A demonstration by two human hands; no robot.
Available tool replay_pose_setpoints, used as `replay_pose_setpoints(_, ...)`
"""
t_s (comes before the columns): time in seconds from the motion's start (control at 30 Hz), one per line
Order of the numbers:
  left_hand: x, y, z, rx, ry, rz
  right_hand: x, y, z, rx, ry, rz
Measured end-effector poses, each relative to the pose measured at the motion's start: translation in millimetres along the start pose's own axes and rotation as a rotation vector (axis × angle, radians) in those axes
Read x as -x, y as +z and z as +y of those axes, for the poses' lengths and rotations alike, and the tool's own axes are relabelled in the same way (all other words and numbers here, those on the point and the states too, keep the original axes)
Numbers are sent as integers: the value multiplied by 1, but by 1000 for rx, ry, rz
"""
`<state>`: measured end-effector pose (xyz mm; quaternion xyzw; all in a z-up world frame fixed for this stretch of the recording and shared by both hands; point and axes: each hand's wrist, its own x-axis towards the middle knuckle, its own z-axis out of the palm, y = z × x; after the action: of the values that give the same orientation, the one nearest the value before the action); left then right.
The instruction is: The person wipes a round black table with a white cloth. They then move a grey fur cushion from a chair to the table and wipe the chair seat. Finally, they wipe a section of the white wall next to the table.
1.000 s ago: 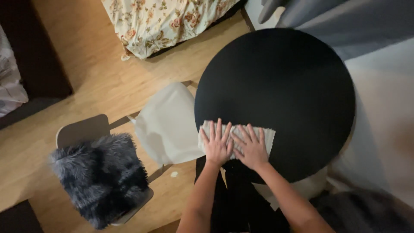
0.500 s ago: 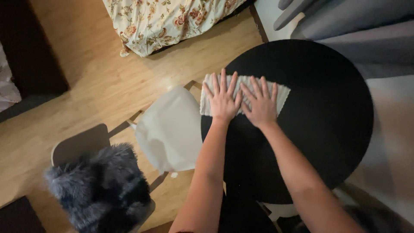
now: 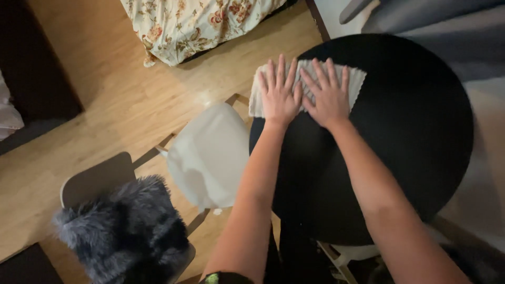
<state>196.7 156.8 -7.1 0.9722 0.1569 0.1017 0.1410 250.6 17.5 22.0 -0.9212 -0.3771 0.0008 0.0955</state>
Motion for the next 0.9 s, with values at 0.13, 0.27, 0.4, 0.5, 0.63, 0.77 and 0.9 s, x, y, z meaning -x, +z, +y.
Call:
replay_pose_setpoints(0.13,75,3,1,-44,36,-10,72,16,-21,2,30,-15)
replay_pose_setpoints(0.27,173,-28,23,-58,40,-107,174,15,-61,44,73,-50)
replay_pose_setpoints(0.4,282,-40,51,-44,85,-198,293,15,-89,51,113,-82)
replay_pose_setpoints(0.5,343,-36,72,10,205,-211,373,14,-74,19,39,-17)
replay_pose_setpoints(0.63,341,-25,91,6,257,-179,385,-5,-43,-50,-21,52)
replay_pose_setpoints(0.77,296,-18,109,58,298,-140,366,0,-11,8,50,32)
replay_pose_setpoints(0.9,241,5,133,85,317,-76,331,-5,27,68,117,69)
